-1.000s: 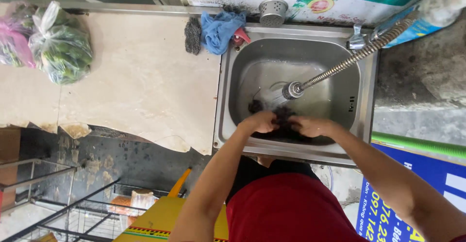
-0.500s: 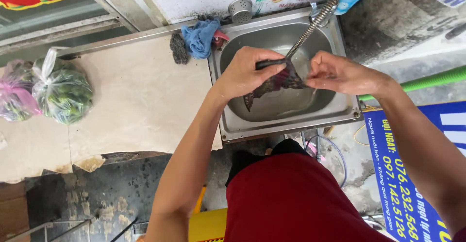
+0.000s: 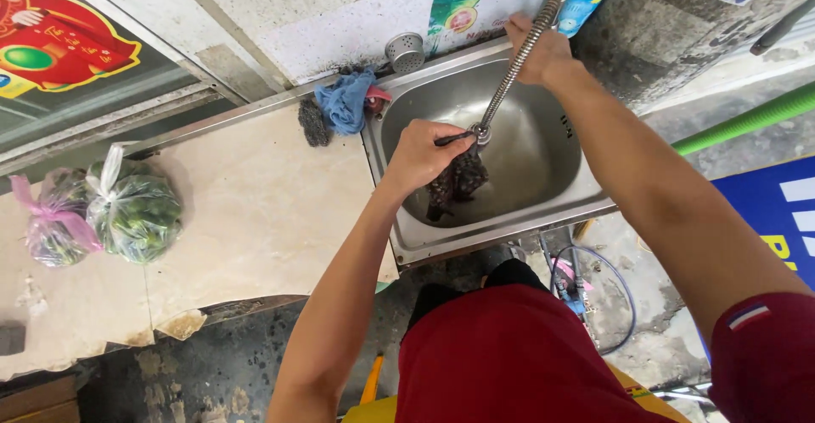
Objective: The recorder is cleaning the food preparation counter, washing a metal bowl, and organizing ingredients at a food stall.
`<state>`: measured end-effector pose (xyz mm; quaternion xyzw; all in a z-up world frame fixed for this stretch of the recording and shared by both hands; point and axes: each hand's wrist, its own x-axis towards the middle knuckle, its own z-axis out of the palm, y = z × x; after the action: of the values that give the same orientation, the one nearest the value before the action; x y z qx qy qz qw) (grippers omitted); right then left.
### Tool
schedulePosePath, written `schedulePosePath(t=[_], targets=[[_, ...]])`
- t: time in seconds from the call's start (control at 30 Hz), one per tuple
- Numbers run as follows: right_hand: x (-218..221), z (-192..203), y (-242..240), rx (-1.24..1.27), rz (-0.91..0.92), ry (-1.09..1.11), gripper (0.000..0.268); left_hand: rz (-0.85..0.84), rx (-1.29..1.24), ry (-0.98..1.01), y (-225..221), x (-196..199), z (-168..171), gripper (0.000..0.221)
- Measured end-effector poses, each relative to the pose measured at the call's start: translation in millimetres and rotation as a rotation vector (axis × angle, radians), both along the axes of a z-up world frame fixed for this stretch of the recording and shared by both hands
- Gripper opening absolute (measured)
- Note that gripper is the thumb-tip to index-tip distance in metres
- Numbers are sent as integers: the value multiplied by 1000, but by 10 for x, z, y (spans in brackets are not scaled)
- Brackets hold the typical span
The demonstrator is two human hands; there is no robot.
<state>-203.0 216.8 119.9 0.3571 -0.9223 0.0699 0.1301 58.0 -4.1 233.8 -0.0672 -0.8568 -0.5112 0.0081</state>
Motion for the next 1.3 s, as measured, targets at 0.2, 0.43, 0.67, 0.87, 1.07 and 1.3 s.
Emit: schedulePosePath(t=[0.2,0.43,0.67,0.87,1.07,1.3], targets=[[454,777,-139,456,-237,-263,35,61,-6,-131,-109,62,258,26],[1024,536,172,50,144,-476,63,104,135,-21,-340,123,146,27],[1185,449,-722,-311,20,-627,34,99,219,-9,-419,10,88,28],[926,426,-539,159,56,-701,34,-37,110,-49,-341,-145,317,25],[1719,1665,-98,-444,659,-700,77,-178,112,153,-195,-261,331,25],[1698,1367,354,-303,35,-829,29,-137,12,286,-284,-220,729,20]])
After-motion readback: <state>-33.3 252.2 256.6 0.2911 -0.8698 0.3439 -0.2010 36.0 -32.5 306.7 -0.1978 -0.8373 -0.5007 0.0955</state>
